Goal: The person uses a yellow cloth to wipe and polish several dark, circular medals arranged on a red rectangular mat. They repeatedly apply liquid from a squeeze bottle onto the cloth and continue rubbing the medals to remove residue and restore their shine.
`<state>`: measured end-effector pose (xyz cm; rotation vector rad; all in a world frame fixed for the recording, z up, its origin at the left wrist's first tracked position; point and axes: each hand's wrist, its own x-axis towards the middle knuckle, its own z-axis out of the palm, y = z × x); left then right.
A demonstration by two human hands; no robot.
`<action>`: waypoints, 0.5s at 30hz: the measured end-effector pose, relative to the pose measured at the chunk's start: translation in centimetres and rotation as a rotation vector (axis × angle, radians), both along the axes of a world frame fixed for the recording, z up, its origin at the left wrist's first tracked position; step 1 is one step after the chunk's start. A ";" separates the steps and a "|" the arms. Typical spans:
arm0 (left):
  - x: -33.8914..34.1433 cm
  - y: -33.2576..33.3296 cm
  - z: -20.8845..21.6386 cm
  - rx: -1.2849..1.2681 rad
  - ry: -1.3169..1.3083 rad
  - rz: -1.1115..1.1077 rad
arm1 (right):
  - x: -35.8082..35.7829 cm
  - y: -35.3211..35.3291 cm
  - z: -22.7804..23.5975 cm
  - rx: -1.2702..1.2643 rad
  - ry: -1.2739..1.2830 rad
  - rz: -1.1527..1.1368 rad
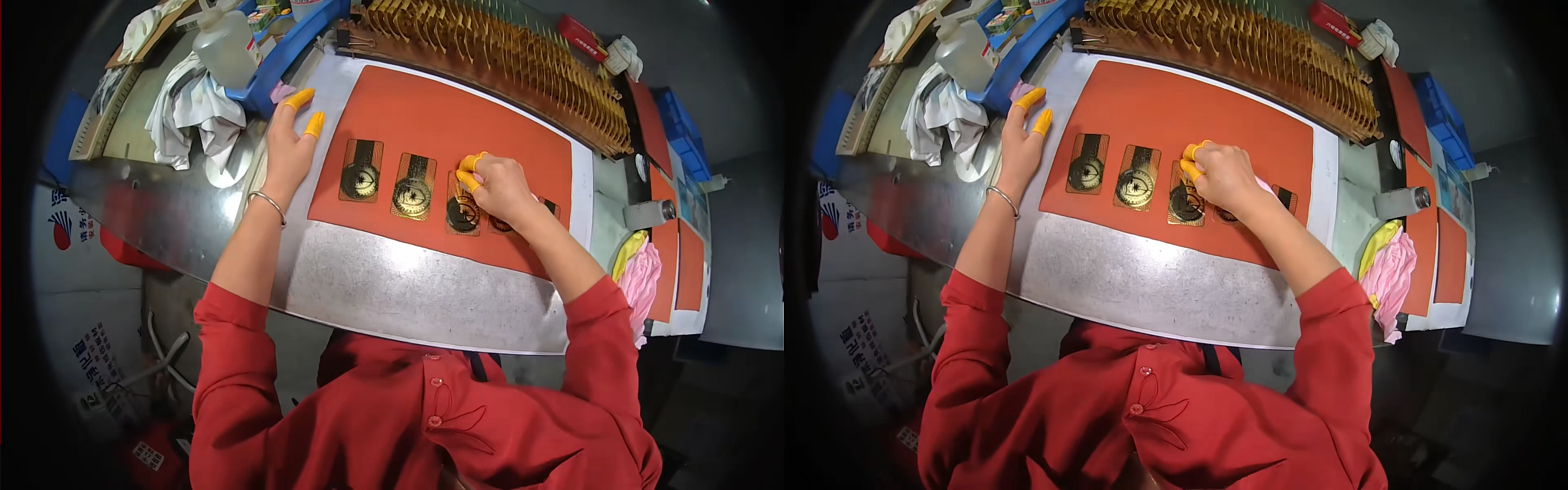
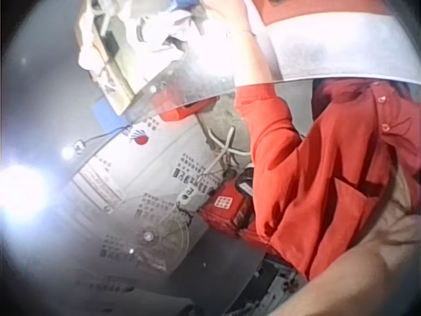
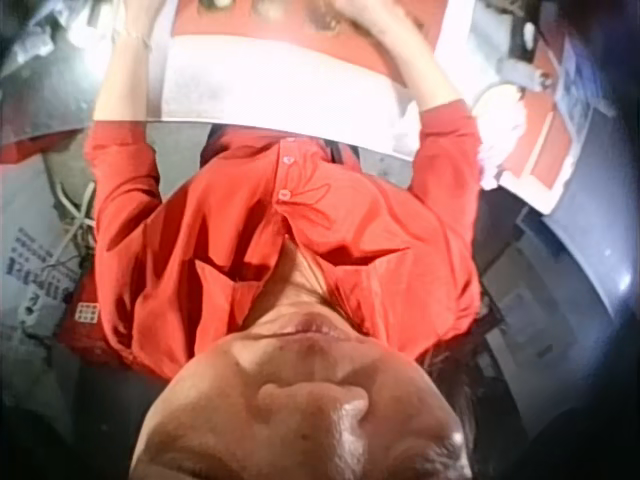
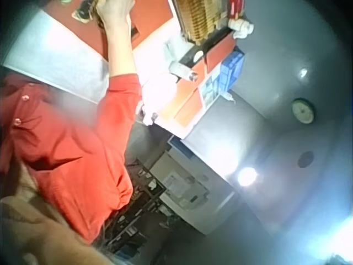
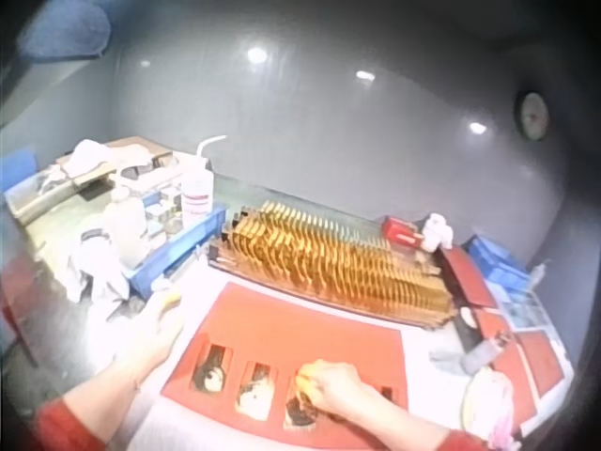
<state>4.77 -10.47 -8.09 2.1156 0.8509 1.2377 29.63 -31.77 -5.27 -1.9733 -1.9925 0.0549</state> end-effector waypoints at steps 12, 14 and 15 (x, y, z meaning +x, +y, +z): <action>-0.4 0.5 -0.1 0.048 -0.015 -0.005 | -1.5 -2.6 0.0 -0.032 0.024 0.278; -0.5 0.1 0.2 0.065 0.000 0.030 | -2.4 -3.4 0.5 -0.028 0.087 0.241; -0.4 0.5 0.2 0.128 0.054 0.024 | -2.2 -2.9 0.4 -0.004 0.087 0.219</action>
